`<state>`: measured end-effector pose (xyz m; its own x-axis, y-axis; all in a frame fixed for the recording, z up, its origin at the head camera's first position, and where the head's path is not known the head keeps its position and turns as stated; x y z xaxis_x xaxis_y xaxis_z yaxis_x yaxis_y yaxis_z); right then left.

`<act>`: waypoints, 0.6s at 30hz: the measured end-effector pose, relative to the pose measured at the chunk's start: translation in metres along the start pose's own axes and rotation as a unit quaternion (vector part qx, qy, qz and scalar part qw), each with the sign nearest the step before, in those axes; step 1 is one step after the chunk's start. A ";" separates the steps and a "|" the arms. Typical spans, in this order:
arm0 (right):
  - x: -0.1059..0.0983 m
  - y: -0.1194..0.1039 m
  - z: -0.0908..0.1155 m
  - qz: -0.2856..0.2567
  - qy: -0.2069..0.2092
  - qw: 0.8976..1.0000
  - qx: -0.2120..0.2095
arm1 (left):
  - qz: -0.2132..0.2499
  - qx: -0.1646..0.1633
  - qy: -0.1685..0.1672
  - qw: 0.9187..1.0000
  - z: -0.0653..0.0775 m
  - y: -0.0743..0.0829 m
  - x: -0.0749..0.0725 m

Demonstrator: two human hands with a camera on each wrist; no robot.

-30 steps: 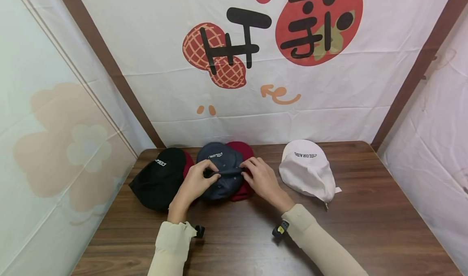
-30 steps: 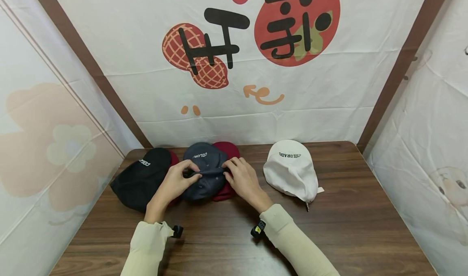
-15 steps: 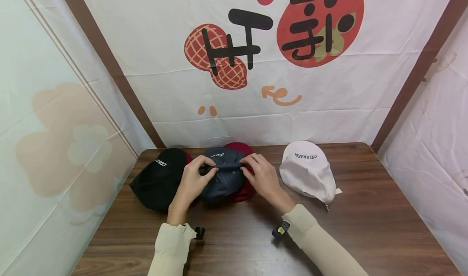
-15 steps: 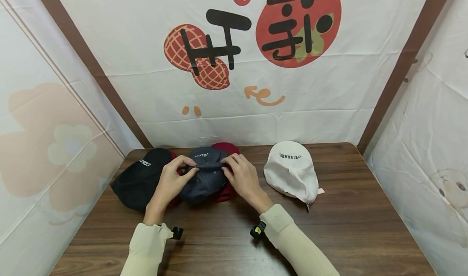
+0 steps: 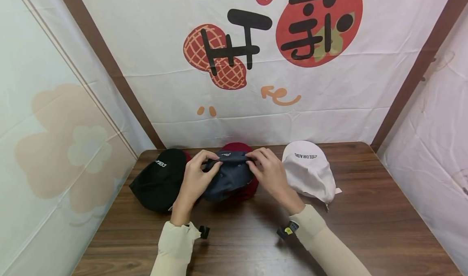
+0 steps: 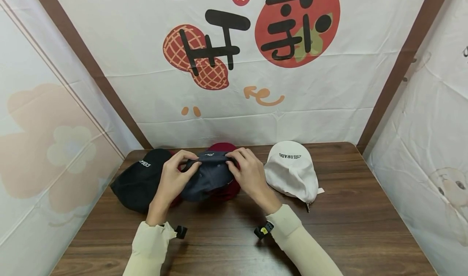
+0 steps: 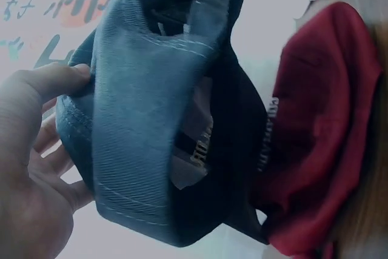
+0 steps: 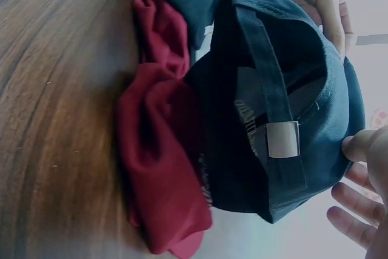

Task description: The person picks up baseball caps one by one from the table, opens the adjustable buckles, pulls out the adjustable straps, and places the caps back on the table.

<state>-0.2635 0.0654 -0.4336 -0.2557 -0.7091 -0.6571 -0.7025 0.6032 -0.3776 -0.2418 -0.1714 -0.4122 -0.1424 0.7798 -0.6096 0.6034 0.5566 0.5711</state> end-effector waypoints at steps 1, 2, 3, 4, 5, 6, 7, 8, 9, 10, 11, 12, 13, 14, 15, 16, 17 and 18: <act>-0.002 -0.001 0.000 -0.003 0.004 1.000 -0.002 | 0.000 0.002 0.004 1.000 -0.001 0.002 0.000; -0.005 -0.001 0.000 -0.005 0.007 1.000 -0.003 | 0.002 0.004 0.006 1.000 -0.002 0.005 0.000; -0.007 -0.002 0.001 -0.007 0.009 1.000 -0.004 | 0.005 0.005 0.008 1.000 -0.003 0.007 0.000; -0.009 -0.003 0.001 -0.009 0.012 1.000 -0.005 | 0.008 0.007 0.009 1.000 -0.003 0.009 0.000; -0.011 -0.003 0.002 -0.008 0.015 1.000 -0.006 | 0.011 0.009 0.010 1.000 -0.004 0.011 0.001; -0.014 -0.004 0.002 -0.008 0.018 1.000 -0.006 | 0.016 0.010 0.010 1.000 -0.005 0.013 0.001; -0.016 -0.005 0.003 -0.009 0.020 1.000 -0.005 | 0.020 0.012 0.010 1.000 -0.005 0.015 0.001; -0.018 -0.006 0.004 -0.012 0.022 1.000 -0.005 | 0.026 0.014 0.010 1.000 -0.006 0.016 0.001; -0.020 -0.006 0.004 -0.015 0.025 1.000 -0.005 | 0.029 0.016 0.010 0.999 -0.007 0.018 0.002; -0.023 -0.007 0.005 -0.019 0.029 0.999 -0.006 | 0.032 0.018 0.011 0.999 -0.007 0.020 0.002; -0.025 -0.007 0.006 -0.023 0.033 0.999 -0.007 | 0.034 0.020 0.011 0.999 -0.008 0.022 0.002; -0.027 -0.007 0.006 -0.027 0.035 0.999 -0.008 | 0.037 0.022 0.013 0.999 -0.009 0.024 0.002; -0.029 -0.008 0.007 -0.034 0.039 0.999 -0.009 | 0.038 0.025 0.015 0.999 -0.009 0.026 0.002; -0.031 -0.008 0.007 -0.039 0.043 0.998 -0.010 | 0.040 0.027 0.016 0.999 -0.010 0.028 0.002; -0.033 -0.008 0.007 -0.043 0.046 0.998 -0.012 | 0.043 0.031 0.018 0.998 -0.010 0.030 0.003; -0.035 -0.008 0.008 -0.049 0.049 0.997 -0.013 | 0.045 0.034 0.019 0.998 -0.011 0.031 0.003; -0.038 -0.009 0.008 -0.054 0.051 0.997 -0.015 | 0.048 0.039 0.022 0.998 -0.012 0.033 0.003; -0.040 -0.010 0.008 -0.058 0.053 0.997 -0.017 | 0.051 0.041 0.024 0.998 -0.012 0.035 0.004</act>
Point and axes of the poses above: each hand's wrist, its own z-axis away from the middle knuckle, its own x-axis out of the palm, y = z × x, the point moved 1 cm from there along -z, towards the middle knuckle, and after that the axes turned 12 degrees about -y, right-handed, at the moved point
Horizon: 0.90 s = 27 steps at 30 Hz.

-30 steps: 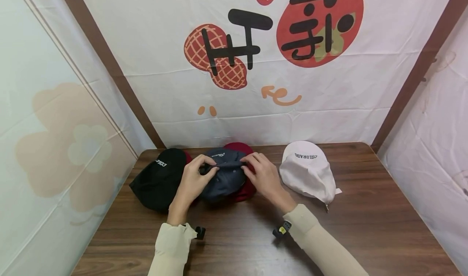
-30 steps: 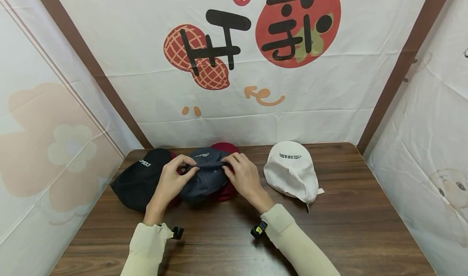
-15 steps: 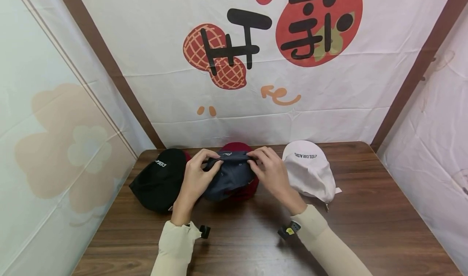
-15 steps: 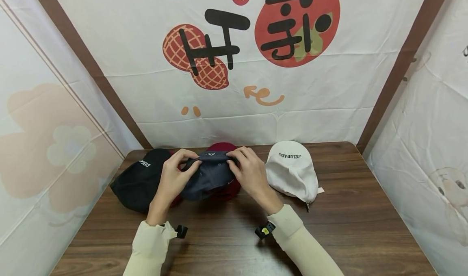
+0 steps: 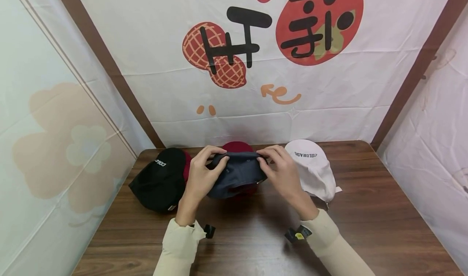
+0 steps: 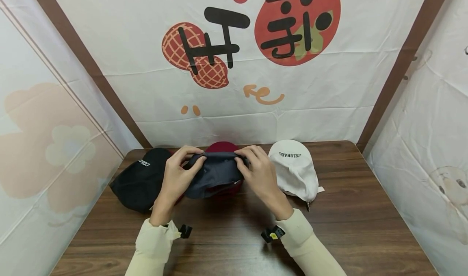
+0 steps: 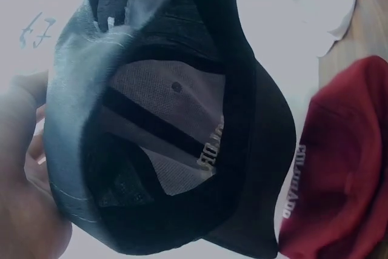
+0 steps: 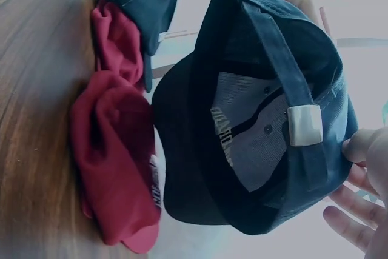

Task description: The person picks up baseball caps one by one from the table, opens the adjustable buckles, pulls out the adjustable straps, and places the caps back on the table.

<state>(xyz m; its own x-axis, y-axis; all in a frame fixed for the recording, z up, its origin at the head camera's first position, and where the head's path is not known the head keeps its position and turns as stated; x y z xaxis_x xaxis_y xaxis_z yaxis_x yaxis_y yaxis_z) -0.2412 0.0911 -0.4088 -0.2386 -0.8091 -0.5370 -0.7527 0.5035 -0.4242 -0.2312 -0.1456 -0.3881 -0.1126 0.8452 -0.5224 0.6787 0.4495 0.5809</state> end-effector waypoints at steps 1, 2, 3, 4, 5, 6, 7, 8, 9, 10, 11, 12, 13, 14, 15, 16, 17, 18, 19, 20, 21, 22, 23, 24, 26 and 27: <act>-0.002 -0.001 0.000 -0.004 0.003 1.000 -0.002 | 0.002 0.002 0.002 1.000 -0.001 0.002 0.001; -0.005 -0.001 0.000 -0.004 0.005 1.000 -0.003 | 0.003 0.002 0.004 1.000 -0.002 0.004 0.001; -0.007 -0.002 -0.001 -0.005 0.008 1.000 -0.004 | 0.005 0.003 0.005 1.000 -0.003 0.006 0.002; -0.009 -0.003 -0.001 -0.005 0.012 1.000 -0.005 | 0.005 0.003 0.007 1.000 -0.003 0.008 0.003; -0.011 -0.003 -0.002 -0.004 0.016 1.000 -0.006 | 0.006 0.002 0.008 1.000 -0.004 0.009 0.004; -0.013 -0.003 -0.002 -0.004 0.020 1.000 -0.005 | 0.006 0.000 0.009 1.000 -0.005 0.011 0.005; -0.015 -0.004 -0.002 -0.003 0.025 1.000 -0.004 | 0.005 -0.001 0.009 1.000 -0.005 0.012 0.006; -0.017 -0.004 -0.002 -0.002 0.028 1.000 -0.003 | 0.005 -0.002 0.010 1.000 -0.006 0.013 0.006; -0.019 -0.004 -0.002 -0.003 0.031 0.999 -0.003 | 0.005 -0.002 0.010 1.000 -0.006 0.013 0.007; -0.020 -0.004 -0.002 -0.002 0.034 0.999 -0.002 | 0.005 -0.002 0.010 1.000 -0.007 0.013 0.008; -0.021 -0.004 -0.002 -0.004 0.036 0.999 -0.002 | 0.004 -0.002 0.011 1.000 -0.007 0.014 0.009; -0.023 -0.004 -0.002 -0.004 0.039 0.999 -0.002 | 0.003 -0.001 0.011 1.000 -0.007 0.015 0.010; -0.024 -0.004 -0.002 -0.004 0.043 0.999 -0.003 | 0.004 0.002 0.011 1.000 -0.008 0.016 0.011; -0.025 -0.004 -0.002 -0.005 0.046 0.999 -0.003 | 0.008 0.005 0.010 1.000 -0.008 0.017 0.012; -0.026 -0.004 -0.001 -0.005 0.049 0.999 -0.005 | 0.011 0.008 0.009 1.000 -0.009 0.018 0.012; -0.027 -0.004 -0.001 -0.005 0.052 0.999 -0.006 | 0.015 0.012 0.009 1.000 -0.009 0.019 0.013; -0.029 -0.004 -0.001 -0.007 0.054 0.998 -0.007 | 0.017 0.015 0.009 1.000 -0.010 0.020 0.013; -0.030 -0.003 -0.001 -0.007 0.056 0.998 -0.007 | 0.019 0.018 0.010 1.000 -0.011 0.021 0.014; -0.031 -0.003 0.000 -0.008 0.057 0.998 -0.008 | 0.022 0.020 0.010 1.000 -0.012 0.022 0.015; -0.033 -0.003 0.000 -0.008 0.057 0.998 -0.008 | 0.023 0.021 0.011 0.999 -0.013 0.022 0.016; -0.034 -0.002 0.001 -0.009 0.058 0.998 -0.008 | 0.023 0.021 0.012 0.999 -0.014 0.023 0.017; -0.035 -0.001 0.001 -0.011 0.059 0.998 -0.008 | 0.023 0.021 0.013 0.999 -0.014 0.024 0.018; -0.036 -0.001 0.001 -0.013 0.059 0.998 -0.009 | 0.023 0.020 0.014 0.999 -0.015 0.024 0.019; -0.038 0.000 0.002 -0.015 0.061 0.998 -0.010 | 0.022 0.019 0.015 0.999 -0.016 0.025 0.020; -0.040 0.001 0.002 -0.017 0.061 0.998 -0.013 | 0.023 0.017 0.017 0.999 -0.018 0.025 0.023; -0.042 0.002 0.003 -0.018 0.062 0.998 -0.015 | 0.024 0.017 0.018 0.999 -0.019 0.026 0.024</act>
Point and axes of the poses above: each hand's wrist, its own z-axis away from the middle knuckle, its own x-axis out of the palm, y = z × x, the point moved 1 cm from there along -z, towards the middle knuckle, and after that the axes turned 12 degrees about -y, right-handed, at the moved point
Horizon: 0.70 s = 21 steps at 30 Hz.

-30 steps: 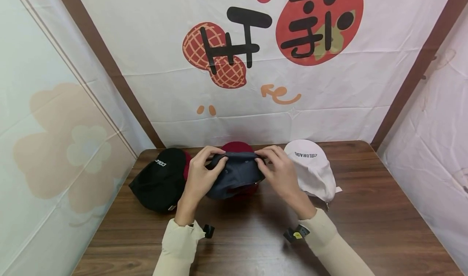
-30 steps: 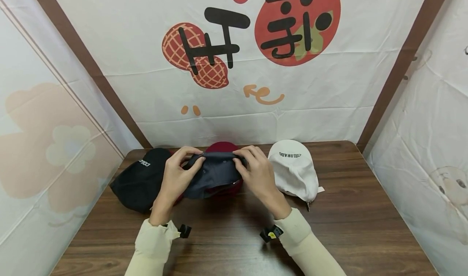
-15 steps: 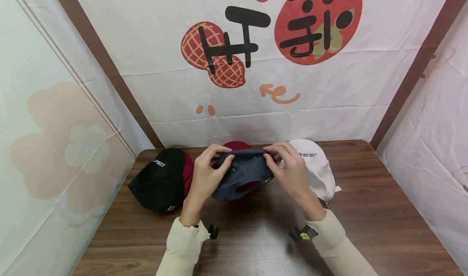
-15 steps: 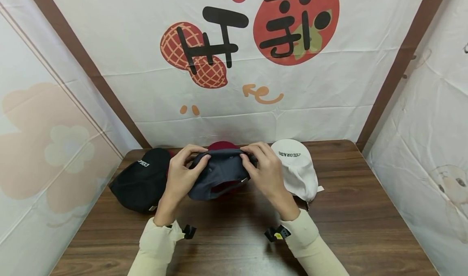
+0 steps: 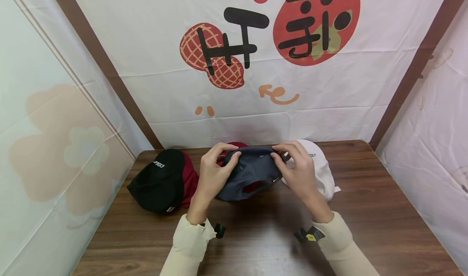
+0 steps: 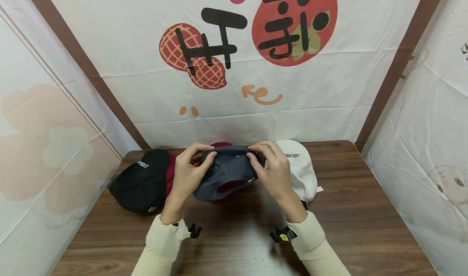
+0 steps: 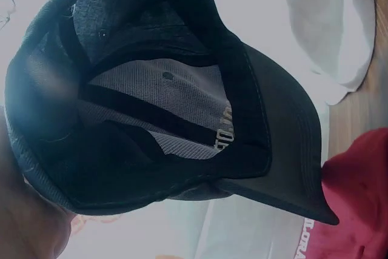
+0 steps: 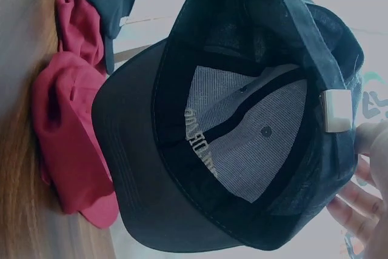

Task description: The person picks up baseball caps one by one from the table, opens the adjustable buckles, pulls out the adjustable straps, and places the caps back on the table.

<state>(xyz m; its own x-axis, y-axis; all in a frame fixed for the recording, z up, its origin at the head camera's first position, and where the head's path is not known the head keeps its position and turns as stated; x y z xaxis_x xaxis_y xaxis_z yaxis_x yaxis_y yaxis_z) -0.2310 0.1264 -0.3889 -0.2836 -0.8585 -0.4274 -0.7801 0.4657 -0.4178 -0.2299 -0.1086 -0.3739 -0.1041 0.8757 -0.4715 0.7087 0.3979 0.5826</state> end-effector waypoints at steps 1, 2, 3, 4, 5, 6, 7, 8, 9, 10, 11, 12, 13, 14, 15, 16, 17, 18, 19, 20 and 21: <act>-0.001 0.000 0.000 0.000 0.001 1.000 -0.003 | 0.001 0.000 0.002 1.000 -0.001 0.000 0.001; -0.002 0.000 0.000 -0.001 0.002 1.000 -0.005 | 0.003 0.000 0.004 1.000 -0.001 0.001 0.002; -0.004 0.000 0.000 -0.003 0.002 1.000 -0.007 | 0.005 0.000 0.005 1.000 -0.001 0.001 0.003; -0.005 0.000 0.000 -0.004 0.001 1.000 -0.010 | 0.009 0.001 0.007 1.000 -0.002 0.002 0.004; -0.007 0.000 0.000 -0.006 0.000 1.000 -0.012 | 0.012 0.001 0.009 1.000 -0.002 0.002 0.005; -0.008 0.000 0.000 -0.008 0.000 1.000 -0.015 | 0.016 0.001 0.011 1.000 -0.003 0.003 0.006; -0.009 0.000 0.000 -0.010 -0.001 1.000 -0.018 | 0.019 -0.001 0.013 1.000 -0.003 0.004 0.007; -0.011 0.000 0.000 -0.012 -0.005 1.000 -0.021 | 0.023 -0.001 0.015 1.000 -0.003 0.004 0.008; -0.012 -0.001 0.001 -0.013 -0.009 0.999 -0.028 | 0.027 -0.003 0.017 0.999 -0.003 0.004 0.009; -0.013 0.000 0.002 -0.014 -0.011 0.999 -0.035 | 0.032 -0.005 0.018 0.999 -0.004 0.003 0.010; -0.015 0.000 0.002 -0.014 -0.014 0.999 -0.044 | 0.035 -0.012 0.020 0.999 -0.005 0.007 0.010; -0.016 0.001 0.003 -0.013 -0.017 0.998 -0.052 | 0.039 -0.014 0.022 0.999 -0.005 0.007 0.010; -0.017 0.001 0.004 -0.014 -0.020 0.998 -0.062 | 0.041 -0.015 0.024 0.999 -0.006 0.007 0.011; -0.018 0.001 0.005 -0.017 -0.022 0.997 -0.074 | 0.044 -0.017 0.027 0.999 -0.007 0.007 0.010; -0.019 0.002 0.006 -0.018 -0.024 0.996 -0.084 | 0.046 -0.022 0.029 0.998 -0.007 0.009 0.010; -0.019 0.002 0.007 -0.017 -0.026 0.995 -0.094 | 0.048 -0.028 0.032 0.998 -0.008 0.011 0.010; -0.020 0.002 0.008 -0.016 -0.029 0.994 -0.102 | 0.049 -0.032 0.035 0.998 -0.009 0.013 0.009; -0.020 0.003 0.009 -0.014 -0.033 0.993 -0.109 | 0.053 -0.031 0.038 0.997 -0.009 0.010 0.009; -0.020 0.003 0.010 -0.012 -0.038 0.993 -0.114 | 0.055 -0.034 0.040 0.997 -0.009 0.013 0.008; -0.020 0.004 0.012 -0.006 -0.044 0.992 -0.118 | 0.058 -0.037 0.042 0.997 -0.010 0.015 0.008; -0.020 0.005 0.013 0.001 -0.052 0.992 -0.118 | 0.062 -0.040 0.043 0.996 -0.011 0.016 0.007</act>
Point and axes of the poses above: each hand's wrist, its own z-axis away from the middle knuckle, its own x-axis out of the palm, y = z × x, the point moved 1 cm from there along -z, towards the middle knuckle, and after that the axes turned 12 degrees about -y, right-handed, at the moved point
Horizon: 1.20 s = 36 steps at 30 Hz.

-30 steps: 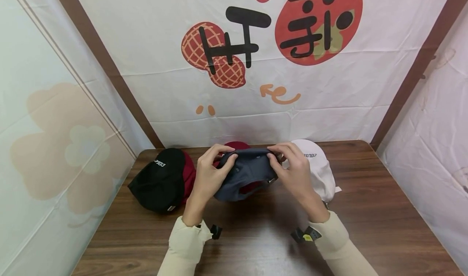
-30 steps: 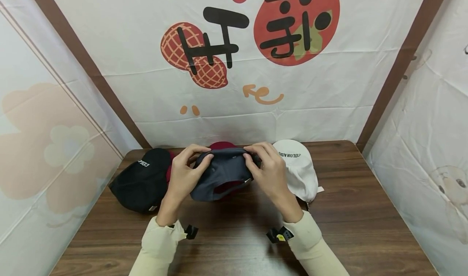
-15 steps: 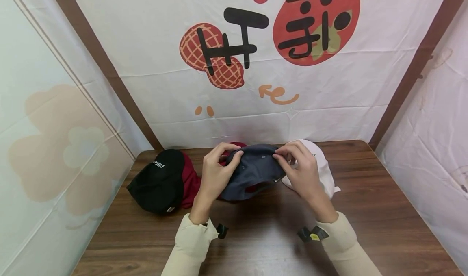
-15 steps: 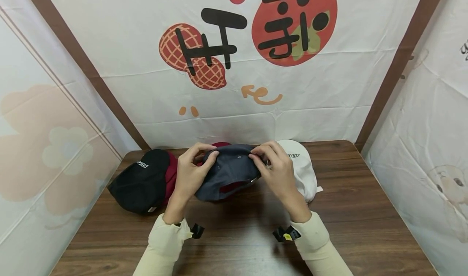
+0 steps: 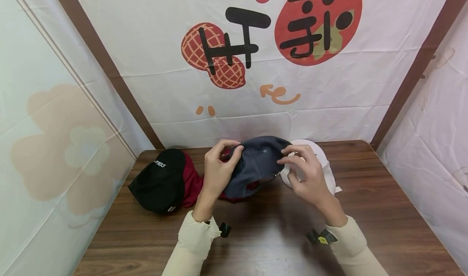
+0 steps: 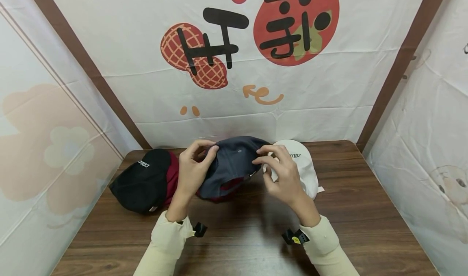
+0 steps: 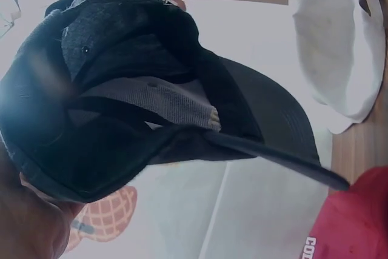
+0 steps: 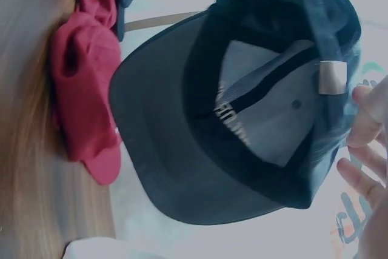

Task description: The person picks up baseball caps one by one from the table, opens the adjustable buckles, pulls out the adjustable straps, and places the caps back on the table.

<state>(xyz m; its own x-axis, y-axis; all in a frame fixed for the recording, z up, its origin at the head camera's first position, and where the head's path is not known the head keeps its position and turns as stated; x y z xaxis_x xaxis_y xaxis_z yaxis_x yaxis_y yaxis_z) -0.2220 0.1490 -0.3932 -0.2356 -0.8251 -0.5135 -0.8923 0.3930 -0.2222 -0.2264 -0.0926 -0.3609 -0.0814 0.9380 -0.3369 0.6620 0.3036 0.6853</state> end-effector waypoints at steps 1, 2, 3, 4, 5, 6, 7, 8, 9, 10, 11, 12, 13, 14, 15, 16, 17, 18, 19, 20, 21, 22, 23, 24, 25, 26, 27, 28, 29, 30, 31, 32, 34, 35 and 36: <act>0.000 0.001 0.002 0.004 -0.010 1.000 0.001 | 0.003 0.000 0.001 1.000 0.000 0.001 0.000; 0.001 0.001 0.003 0.009 -0.019 1.000 0.004 | 0.007 0.000 0.001 1.000 -0.001 0.001 0.000; 0.001 0.002 0.005 0.015 -0.028 0.999 0.009 | 0.010 -0.001 0.001 1.000 -0.001 0.001 0.000; 0.002 0.002 0.006 0.023 -0.035 0.999 0.013 | 0.014 -0.001 0.001 1.000 -0.001 0.001 0.000; 0.002 0.003 0.007 0.031 -0.038 0.999 0.017 | 0.018 -0.003 0.000 1.000 -0.001 0.000 0.001; 0.003 0.003 0.008 0.039 -0.038 0.998 0.021 | 0.022 -0.005 -0.001 1.000 -0.001 -0.001 0.001; 0.003 0.004 0.009 0.044 -0.033 0.998 0.023 | 0.027 -0.006 -0.003 1.000 -0.001 -0.002 0.001; 0.003 0.004 0.009 0.050 -0.025 0.998 0.025 | 0.032 -0.006 -0.006 0.999 0.000 -0.002 0.001; 0.003 0.005 0.010 0.053 -0.015 0.998 0.024 | 0.036 -0.006 -0.008 0.999 0.000 -0.003 0.002; 0.003 0.005 0.010 0.053 -0.003 0.998 0.022 | 0.041 -0.006 -0.010 0.999 0.000 -0.004 0.002; 0.003 0.005 0.010 0.051 0.006 0.998 0.020 | 0.043 -0.005 -0.011 0.999 0.000 -0.004 0.002; 0.003 0.006 0.010 0.047 0.015 0.999 0.017 | 0.046 -0.004 -0.012 0.999 0.001 -0.004 0.002; 0.002 0.006 0.010 0.042 0.021 0.999 0.013 | 0.049 -0.004 -0.013 0.999 0.001 -0.004 0.003; 0.001 0.006 0.010 0.036 0.027 0.999 0.008 | 0.051 -0.005 -0.013 0.999 0.001 -0.005 0.003; 0.001 0.005 0.009 0.029 0.036 0.999 0.002 | 0.053 -0.007 -0.014 0.998 0.001 -0.005 0.003; 0.000 0.005 0.009 0.025 0.043 0.999 -0.004 | 0.056 -0.011 -0.015 0.998 0.002 -0.006 0.003; 0.000 0.005 0.008 0.022 0.050 0.998 -0.009 | 0.058 -0.017 -0.017 0.998 0.002 -0.007 0.004; -0.001 0.005 0.007 0.021 0.058 0.998 -0.015 | 0.061 -0.023 -0.020 0.998 0.002 -0.008 0.004; -0.001 0.004 0.006 0.019 0.067 0.997 -0.020 | 0.064 -0.031 -0.024 0.997 0.002 -0.009 0.005; -0.002 0.003 0.005 0.017 0.076 0.997 -0.024 | 0.066 -0.040 -0.027 0.997 0.002 -0.010 0.006; -0.002 0.002 0.004 0.017 0.085 0.996 -0.026 | 0.069 -0.049 -0.029 0.996 0.002 -0.011 0.007; -0.003 0.001 0.002 0.019 0.092 0.995 -0.026 | 0.072 -0.058 -0.030 0.995 0.002 -0.011 0.008; -0.004 -0.001 0.000 0.016 0.100 0.995 -0.025 | 0.073 -0.066 -0.031 0.995 0.003 -0.011 0.008; -0.005 -0.004 -0.001 0.011 0.108 0.994 -0.021 | 0.074 -0.073 -0.031 0.994 0.003 -0.011 0.008; -0.006 -0.007 -0.003 0.004 0.118 0.993 -0.015 | 0.075 -0.079 -0.030 0.994 0.003 -0.009 0.008; -0.008 -0.010 -0.005 -0.005 0.130 0.991 -0.005 | 0.075 -0.084 -0.029 0.993 0.003 -0.007 0.008; -0.010 -0.013 -0.007 -0.017 0.142 0.990 0.007 | 0.076 -0.086 -0.029 0.993 0.002 -0.004 0.007; -0.011 -0.016 -0.009 -0.029 0.153 0.988 0.020 | 0.074 -0.088 -0.029 0.993 0.002 -0.002 0.006; -0.013 -0.019 -0.011 -0.042 0.165 0.985 0.034 | 0.073 -0.089 -0.029 0.993 0.002 0.002 0.005; -0.014 -0.022 -0.012 -0.051 0.175 0.982 0.046 | 0.071 -0.089 -0.030 0.993 0.002 0.005 0.004; -0.015 -0.024 -0.014 -0.059 0.183 0.980 0.057 | 0.071 -0.089 -0.031 0.993 0.002 0.008 0.003; -0.016 -0.026 -0.015 -0.063 0.189 0.978 0.064 | 0.072 -0.089 -0.032 0.993 0.001 0.011 0.002; -0.017 -0.028 -0.016 -0.062 0.194 0.976 0.072 | 0.070 -0.090 -0.035 0.993 0.001 0.013 0.001; -0.017 -0.028 -0.016 -0.061 0.197 0.976 0.073 | 0.071 -0.091 -0.036 0.993 0.001 0.013 0.001; -0.016 -0.028 -0.016 -0.060 0.198 0.976 0.072 | 0.071 -0.092 -0.038 0.993 0.001 0.013 0.001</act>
<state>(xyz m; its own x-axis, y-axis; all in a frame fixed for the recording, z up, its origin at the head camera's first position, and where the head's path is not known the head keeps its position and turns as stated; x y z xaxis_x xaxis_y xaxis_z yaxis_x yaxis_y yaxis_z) -0.1995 0.1448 -0.3651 -0.2893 -0.9493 -0.1227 -0.8657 0.3142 -0.3896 -0.2171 -0.0880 -0.3526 0.0648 0.9601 -0.2720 0.5157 0.2012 0.8328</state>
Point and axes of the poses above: each hand's wrist, its own z-axis away from the middle knuckle, its own x-axis out of the palm, y = z × x, the point moved 1 cm from there along -z, towards the middle knuckle, and after that the axes turned 12 degrees about -y, right-handed, at the moved point
